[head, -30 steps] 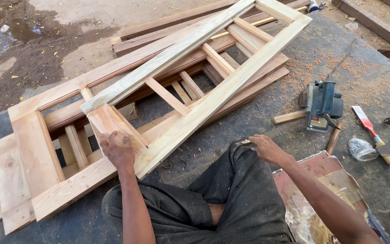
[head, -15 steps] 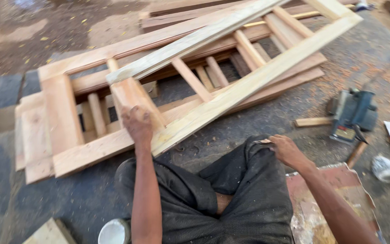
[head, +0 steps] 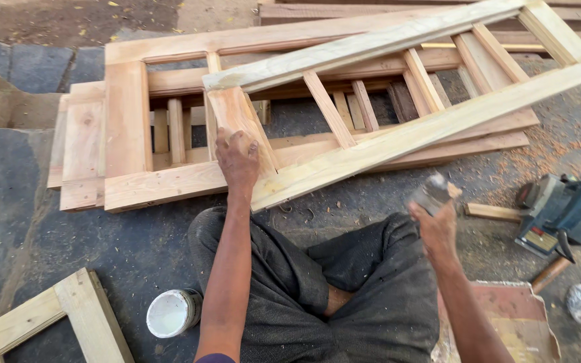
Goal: The person sits on the ground and uses a sanding block to smooth the edges and surfaces of a wooden window frame. They repeatedly rub the sanding block along the frame's joints and rails, occasionally repositioning the frame to access different areas.
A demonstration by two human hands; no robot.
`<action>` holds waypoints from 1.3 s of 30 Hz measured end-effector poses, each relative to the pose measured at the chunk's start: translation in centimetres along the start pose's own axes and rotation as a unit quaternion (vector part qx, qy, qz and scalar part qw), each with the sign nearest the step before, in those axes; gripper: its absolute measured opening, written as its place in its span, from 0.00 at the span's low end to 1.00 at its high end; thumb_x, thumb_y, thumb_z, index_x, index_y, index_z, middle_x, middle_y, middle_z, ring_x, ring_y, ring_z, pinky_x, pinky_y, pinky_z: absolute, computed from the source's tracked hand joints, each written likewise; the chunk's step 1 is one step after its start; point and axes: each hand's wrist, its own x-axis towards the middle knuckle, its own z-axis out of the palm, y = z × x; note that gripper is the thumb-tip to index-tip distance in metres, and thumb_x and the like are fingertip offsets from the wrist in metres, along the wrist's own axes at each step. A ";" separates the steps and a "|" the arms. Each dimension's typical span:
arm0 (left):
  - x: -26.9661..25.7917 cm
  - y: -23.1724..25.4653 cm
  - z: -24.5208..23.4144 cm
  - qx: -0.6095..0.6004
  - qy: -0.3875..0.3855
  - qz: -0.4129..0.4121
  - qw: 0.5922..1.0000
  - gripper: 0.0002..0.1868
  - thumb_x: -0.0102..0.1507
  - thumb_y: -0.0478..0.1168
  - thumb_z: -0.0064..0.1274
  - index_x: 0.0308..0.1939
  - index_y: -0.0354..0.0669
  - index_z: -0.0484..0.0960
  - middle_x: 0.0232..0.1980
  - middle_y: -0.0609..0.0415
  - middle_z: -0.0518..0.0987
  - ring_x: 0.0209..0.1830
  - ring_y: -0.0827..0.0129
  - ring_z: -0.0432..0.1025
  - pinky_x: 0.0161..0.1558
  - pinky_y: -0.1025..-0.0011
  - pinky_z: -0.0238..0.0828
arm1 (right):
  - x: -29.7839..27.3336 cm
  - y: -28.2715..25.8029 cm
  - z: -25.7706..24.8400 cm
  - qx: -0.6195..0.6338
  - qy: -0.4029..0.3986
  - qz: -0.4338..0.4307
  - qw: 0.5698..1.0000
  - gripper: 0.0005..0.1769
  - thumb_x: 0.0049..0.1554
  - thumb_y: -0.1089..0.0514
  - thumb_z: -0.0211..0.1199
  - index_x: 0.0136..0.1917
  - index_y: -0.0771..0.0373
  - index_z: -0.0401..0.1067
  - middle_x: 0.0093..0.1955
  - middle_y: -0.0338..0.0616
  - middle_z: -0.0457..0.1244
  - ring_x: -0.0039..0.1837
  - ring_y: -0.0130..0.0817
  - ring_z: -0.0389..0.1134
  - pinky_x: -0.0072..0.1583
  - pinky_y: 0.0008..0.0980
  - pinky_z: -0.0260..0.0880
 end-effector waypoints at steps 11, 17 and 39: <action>0.3 -0.3 0.2 -0.010 -0.006 0.015 1.000 0.23 0.64 0.43 0.63 0.60 0.39 0.78 0.77 0.41 0.54 0.76 0.44 0.53 0.73 0.50 0.56 | -0.8 -2.6 13.7 -0.192 0.031 -0.177 0.965 0.17 0.61 0.68 0.55 0.64 0.71 0.62 0.56 0.51 0.54 0.58 0.40 0.61 0.55 0.39 0.72; 0.1 -0.6 0.3 -0.015 -0.008 0.004 1.000 0.22 0.63 0.42 0.63 0.59 0.39 0.78 0.77 0.40 0.54 0.75 0.44 0.53 0.73 0.49 0.56 | 0.2 -0.7 16.4 -0.256 0.134 -0.331 0.898 0.27 0.62 0.71 0.56 0.74 0.63 0.61 0.56 0.50 0.53 0.60 0.42 0.58 0.56 0.39 0.66; -0.3 -0.6 -0.1 -0.028 -0.001 0.016 0.999 0.22 0.64 0.41 0.63 0.59 0.38 0.78 0.76 0.39 0.55 0.76 0.42 0.52 0.71 0.46 0.56 | -5.3 4.4 12.6 -0.460 0.034 -0.193 0.866 0.35 0.51 0.73 0.56 0.72 0.56 0.66 0.52 0.48 0.58 0.55 0.45 0.60 0.53 0.48 0.62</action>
